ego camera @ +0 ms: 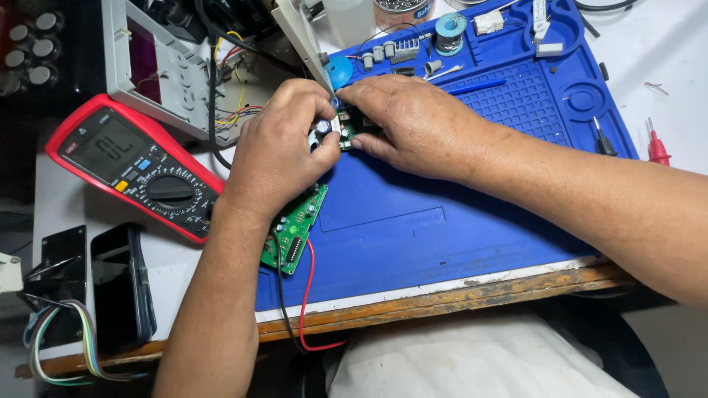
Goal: The person solders components onto a green circuit board using a soldering iron and solder wire. They then use a multimeter to test the connections on the board and later use a desoldering pump to remove solder from a component.
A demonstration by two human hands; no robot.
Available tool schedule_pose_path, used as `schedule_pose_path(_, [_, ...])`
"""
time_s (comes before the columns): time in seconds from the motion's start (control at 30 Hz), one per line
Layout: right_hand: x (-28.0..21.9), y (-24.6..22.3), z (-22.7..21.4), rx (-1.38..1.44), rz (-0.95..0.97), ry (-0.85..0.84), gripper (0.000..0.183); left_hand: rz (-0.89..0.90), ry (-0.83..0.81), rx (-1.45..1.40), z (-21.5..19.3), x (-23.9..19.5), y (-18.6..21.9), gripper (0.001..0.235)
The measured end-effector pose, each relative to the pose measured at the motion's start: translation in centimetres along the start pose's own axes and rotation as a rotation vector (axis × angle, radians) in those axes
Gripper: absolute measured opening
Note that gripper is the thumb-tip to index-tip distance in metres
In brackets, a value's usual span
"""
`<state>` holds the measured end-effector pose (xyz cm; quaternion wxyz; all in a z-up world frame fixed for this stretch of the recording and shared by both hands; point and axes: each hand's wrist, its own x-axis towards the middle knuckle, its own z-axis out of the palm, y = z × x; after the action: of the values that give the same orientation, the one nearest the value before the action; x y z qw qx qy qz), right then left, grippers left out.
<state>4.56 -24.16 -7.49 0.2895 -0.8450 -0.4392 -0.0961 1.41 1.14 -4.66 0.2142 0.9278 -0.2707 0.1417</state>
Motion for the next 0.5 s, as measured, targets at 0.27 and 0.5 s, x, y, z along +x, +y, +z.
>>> schedule_pose_path(0.27, [-0.1,-0.4,-0.2,-0.008,0.062,-0.008,0.065,0.007,0.065,-0.185,-0.1,0.0,-0.4,0.020])
schedule_pose_path(0.5, [-0.2,-1.6,-1.5,-0.037,-0.047,0.165,0.037,-0.475,0.093,-0.634,-1.3,0.0,2.1,0.006])
